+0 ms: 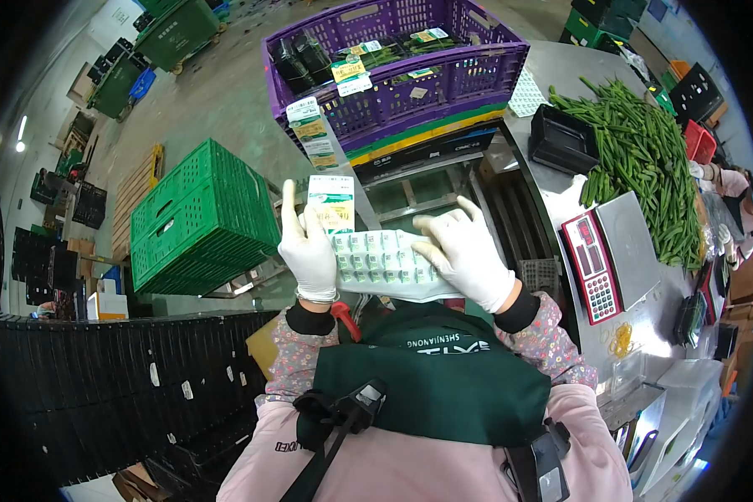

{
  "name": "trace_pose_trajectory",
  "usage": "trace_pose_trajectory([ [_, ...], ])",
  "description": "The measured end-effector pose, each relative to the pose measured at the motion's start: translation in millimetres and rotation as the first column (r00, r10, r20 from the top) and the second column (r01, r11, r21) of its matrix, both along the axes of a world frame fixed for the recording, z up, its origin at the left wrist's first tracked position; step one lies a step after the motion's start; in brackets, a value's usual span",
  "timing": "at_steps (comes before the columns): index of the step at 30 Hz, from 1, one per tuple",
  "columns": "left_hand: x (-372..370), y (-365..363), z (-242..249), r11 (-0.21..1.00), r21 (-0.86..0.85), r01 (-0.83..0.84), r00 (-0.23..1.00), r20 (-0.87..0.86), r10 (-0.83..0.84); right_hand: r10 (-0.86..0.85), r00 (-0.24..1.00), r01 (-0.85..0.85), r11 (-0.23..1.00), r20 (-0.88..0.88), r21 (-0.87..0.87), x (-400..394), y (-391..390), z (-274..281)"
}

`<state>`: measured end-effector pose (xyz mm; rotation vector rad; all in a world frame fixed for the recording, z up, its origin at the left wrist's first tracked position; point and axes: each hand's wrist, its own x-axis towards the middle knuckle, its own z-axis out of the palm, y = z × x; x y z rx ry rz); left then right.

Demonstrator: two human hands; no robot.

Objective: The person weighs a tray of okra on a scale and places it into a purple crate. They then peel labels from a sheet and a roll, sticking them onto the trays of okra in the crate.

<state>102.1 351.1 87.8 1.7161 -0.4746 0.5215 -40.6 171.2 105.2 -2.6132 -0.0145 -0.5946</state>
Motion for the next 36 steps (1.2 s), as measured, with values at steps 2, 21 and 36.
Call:
trace_pose_trajectory([
  [2, -14, 2, 22, 0.984, 0.180, 0.016, 0.916, -0.396, 0.057, 0.003, 1.000, -0.002, 0.996, -0.004, 0.087, 0, 7, 3],
  [21, -23, 56, 21, 0.665, -0.048, 0.745, 0.537, -0.548, -0.641, 0.173, 0.925, 0.191, 0.555, -0.337, 0.810, -24, -11, 18],
  [36, -50, 49, 45, 0.732, 0.166, 0.660, 0.735, -0.339, -0.587, 0.101, 0.984, 0.007, 0.803, -0.148, 0.596, -36, -11, 16],
])
